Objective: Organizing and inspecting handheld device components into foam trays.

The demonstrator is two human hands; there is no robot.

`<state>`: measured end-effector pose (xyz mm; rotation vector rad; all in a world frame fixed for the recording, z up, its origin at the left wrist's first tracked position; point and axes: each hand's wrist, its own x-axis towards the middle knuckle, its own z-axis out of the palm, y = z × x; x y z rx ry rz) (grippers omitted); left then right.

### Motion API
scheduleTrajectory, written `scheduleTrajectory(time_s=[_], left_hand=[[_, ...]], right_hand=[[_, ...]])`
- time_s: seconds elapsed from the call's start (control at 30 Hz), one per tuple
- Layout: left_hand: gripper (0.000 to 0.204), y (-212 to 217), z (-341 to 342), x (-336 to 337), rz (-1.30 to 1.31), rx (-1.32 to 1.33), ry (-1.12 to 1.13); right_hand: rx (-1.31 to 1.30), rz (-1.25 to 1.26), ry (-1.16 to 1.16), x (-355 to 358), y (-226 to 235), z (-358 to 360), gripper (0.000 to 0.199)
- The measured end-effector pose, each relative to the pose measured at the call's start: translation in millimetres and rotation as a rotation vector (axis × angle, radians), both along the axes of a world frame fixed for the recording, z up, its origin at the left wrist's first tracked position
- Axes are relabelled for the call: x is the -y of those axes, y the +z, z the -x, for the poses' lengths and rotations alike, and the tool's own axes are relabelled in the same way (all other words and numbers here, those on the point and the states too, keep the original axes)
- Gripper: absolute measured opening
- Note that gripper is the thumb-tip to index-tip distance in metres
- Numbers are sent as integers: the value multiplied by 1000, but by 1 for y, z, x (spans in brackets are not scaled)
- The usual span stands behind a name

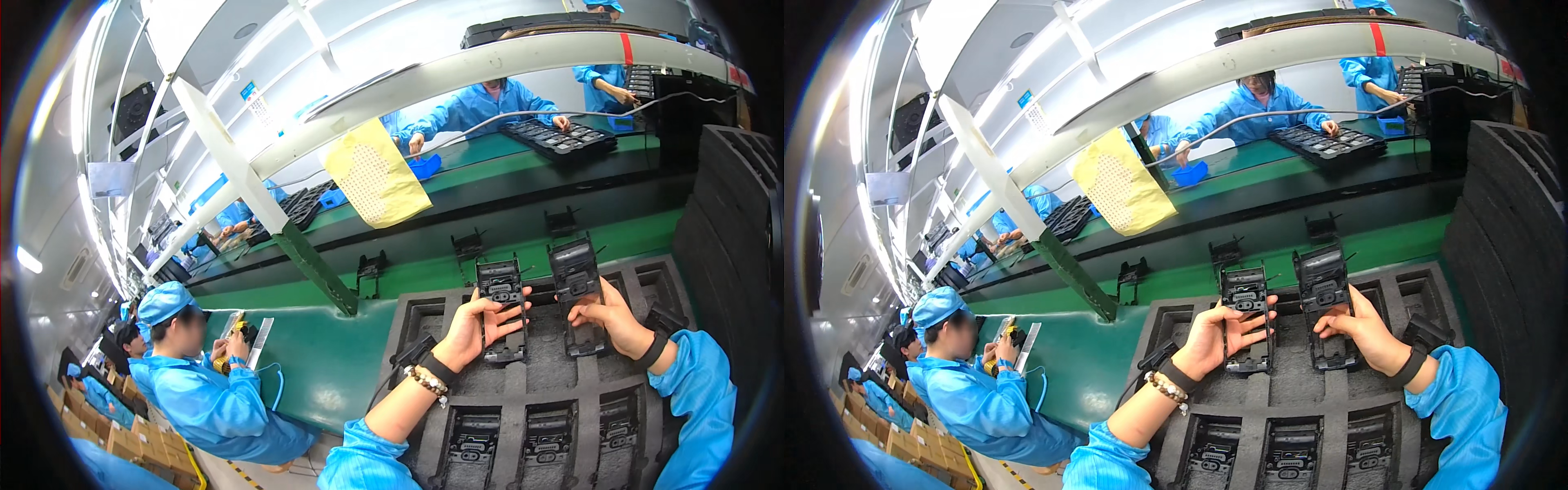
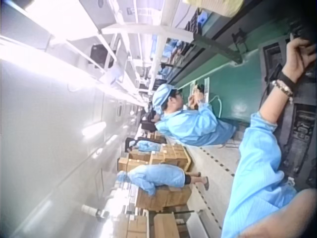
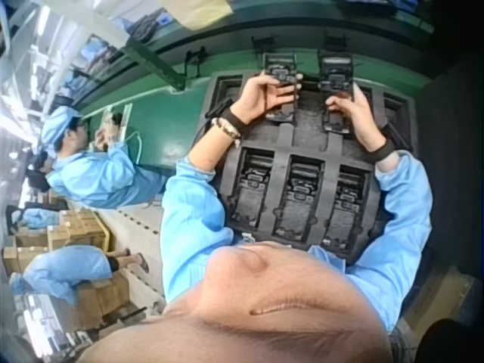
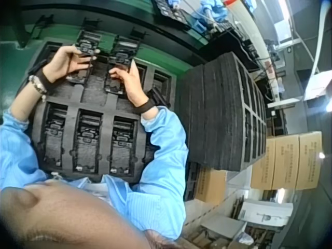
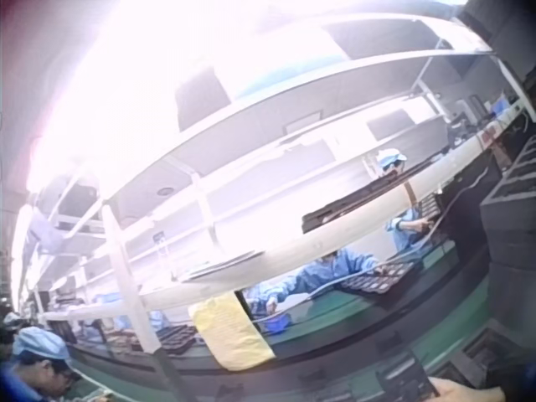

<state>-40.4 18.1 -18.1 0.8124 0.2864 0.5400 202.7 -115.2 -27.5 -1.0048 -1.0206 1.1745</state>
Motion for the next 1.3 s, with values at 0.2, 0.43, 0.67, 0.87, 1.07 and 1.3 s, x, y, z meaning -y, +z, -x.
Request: scheduleTrajectory(time_s=[0.2, 0.43, 0.67, 0.87, 1.07, 1.3], left_hand=[[53, -6, 0, -5, -12, 1, 11], [52, -6, 0, -5, -22, -16, 22], [51, -6, 1, -5, -32, -9, 18], [46, -6, 1, -6, -14, 11, 1], [50, -4, 2, -5, -42, 8, 10], [46, -5, 3, -7, -31, 21, -12]], right_hand=[[14, 9, 33, 5, 8, 2, 42], [-3, 13, 23, 3, 7, 1, 40], [5, 33, 34, 5, 10, 0, 41], [-2, 37, 34, 4, 9, 0, 41], [-14, 43, 31, 3, 10, 2, 40], [-9, 33, 40, 2, 9, 1, 40]])
